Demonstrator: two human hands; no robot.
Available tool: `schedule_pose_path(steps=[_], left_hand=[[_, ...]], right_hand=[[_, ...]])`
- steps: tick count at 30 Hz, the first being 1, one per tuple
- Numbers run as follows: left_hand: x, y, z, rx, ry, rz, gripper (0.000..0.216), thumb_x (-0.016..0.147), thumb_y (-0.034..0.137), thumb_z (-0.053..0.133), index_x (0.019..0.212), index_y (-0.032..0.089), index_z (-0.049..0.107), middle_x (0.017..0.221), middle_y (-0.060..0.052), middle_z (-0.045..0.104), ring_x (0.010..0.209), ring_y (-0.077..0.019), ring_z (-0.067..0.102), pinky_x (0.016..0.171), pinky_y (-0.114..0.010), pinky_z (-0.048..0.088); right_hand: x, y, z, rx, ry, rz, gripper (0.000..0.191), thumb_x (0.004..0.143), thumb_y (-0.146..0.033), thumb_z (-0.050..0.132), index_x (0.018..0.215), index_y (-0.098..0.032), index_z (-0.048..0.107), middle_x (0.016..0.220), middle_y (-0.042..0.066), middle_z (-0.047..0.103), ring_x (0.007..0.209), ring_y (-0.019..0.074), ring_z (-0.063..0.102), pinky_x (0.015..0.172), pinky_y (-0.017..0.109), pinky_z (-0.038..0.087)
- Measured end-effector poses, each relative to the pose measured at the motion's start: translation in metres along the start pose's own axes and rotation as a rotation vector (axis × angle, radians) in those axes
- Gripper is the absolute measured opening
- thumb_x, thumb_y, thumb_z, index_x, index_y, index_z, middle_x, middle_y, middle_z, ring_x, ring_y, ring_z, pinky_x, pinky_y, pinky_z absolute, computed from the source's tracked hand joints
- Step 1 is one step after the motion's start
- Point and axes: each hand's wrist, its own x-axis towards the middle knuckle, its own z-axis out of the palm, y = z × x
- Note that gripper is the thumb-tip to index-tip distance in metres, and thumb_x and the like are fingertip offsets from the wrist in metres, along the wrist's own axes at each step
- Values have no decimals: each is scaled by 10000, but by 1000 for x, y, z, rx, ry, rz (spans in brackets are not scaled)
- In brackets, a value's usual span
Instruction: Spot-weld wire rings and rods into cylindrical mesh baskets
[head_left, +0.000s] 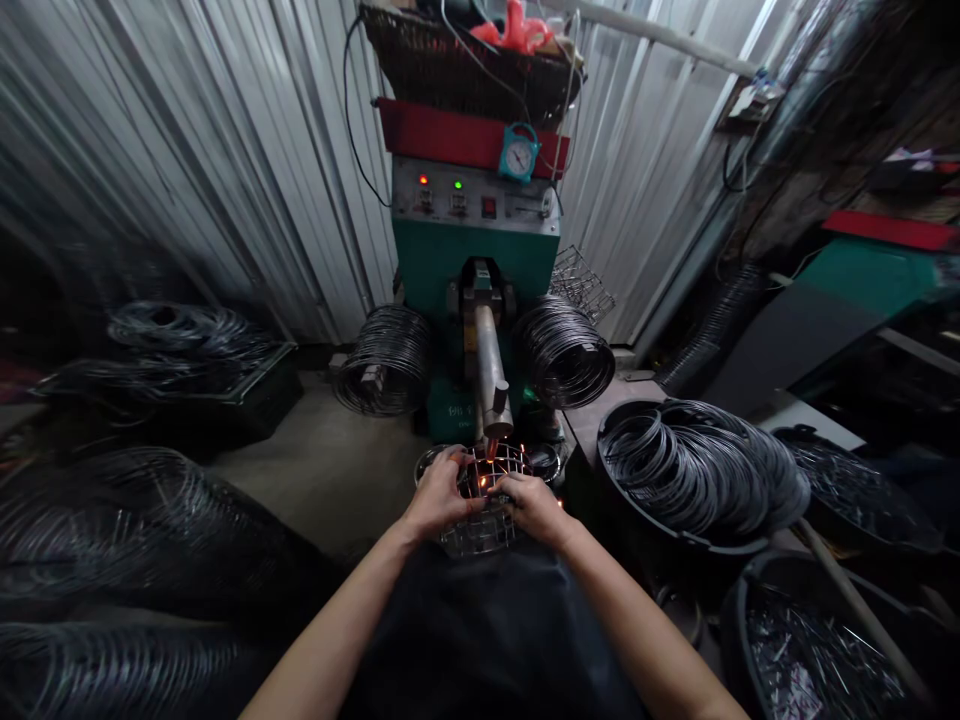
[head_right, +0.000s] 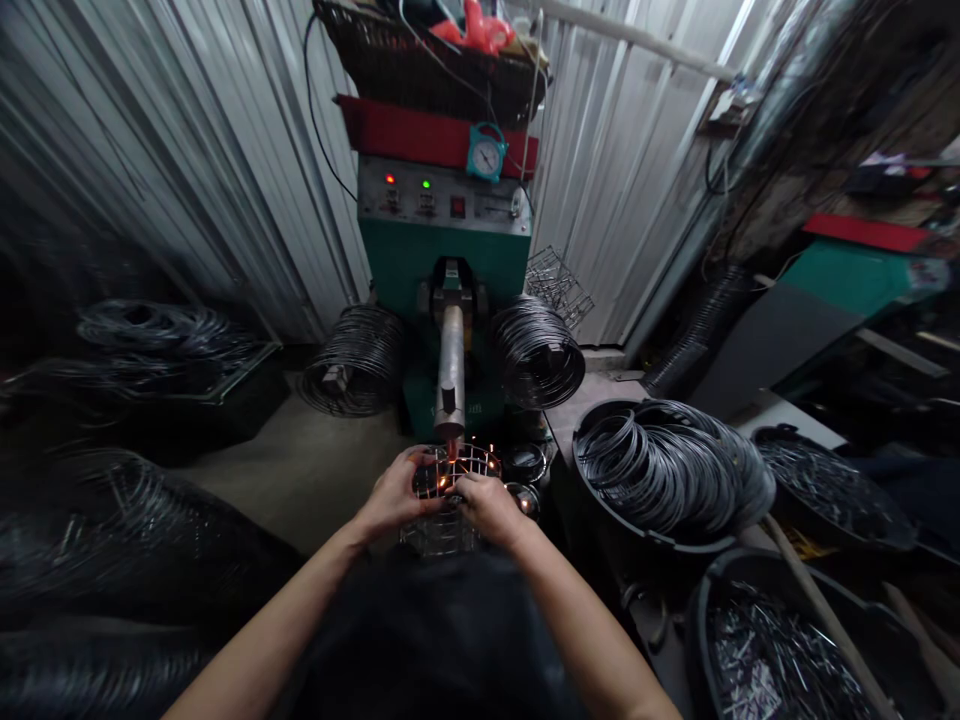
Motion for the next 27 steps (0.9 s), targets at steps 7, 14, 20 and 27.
schedule_pose_path(steps=[7, 14, 20, 27], left_hand=[[13, -3, 0, 32, 65, -10, 569, 537, 333, 752, 1053, 176, 573, 1253, -117, 507, 1179, -293, 489, 990, -419, 412], [18, -6, 1, 10, 60, -21, 601, 532, 341, 760, 1072, 162, 566, 1264, -125, 504, 1176, -295, 490, 991, -424, 408], [30, -6, -3, 6, 68, -14, 586, 521, 345, 766, 1048, 172, 576, 1264, -121, 513, 1181, -299, 486, 990, -421, 411], [46, -12, -5, -21, 76, -75, 636, 514, 354, 769, 1080, 171, 543, 1200, -125, 547, 1119, -298, 531, 955, -414, 428]], right_hand=[[13, 5, 3, -57, 2, 58, 279, 753, -25, 549, 954, -184, 658, 961, 64, 675, 902, 178, 643, 789, 249, 493], [-3, 13, 2, 66, 247, 105, 262, 812, -188, 585, 1071, -208, 619, 1065, 76, 642, 949, 180, 627, 818, 276, 495], [1, 26, -2, 23, 249, 211, 126, 806, -139, 559, 878, -198, 642, 882, 52, 648, 820, 174, 622, 739, 266, 482], [24, 27, -6, 5, 251, 239, 107, 816, -172, 543, 848, -205, 640, 883, 53, 643, 794, 173, 613, 713, 264, 461]])
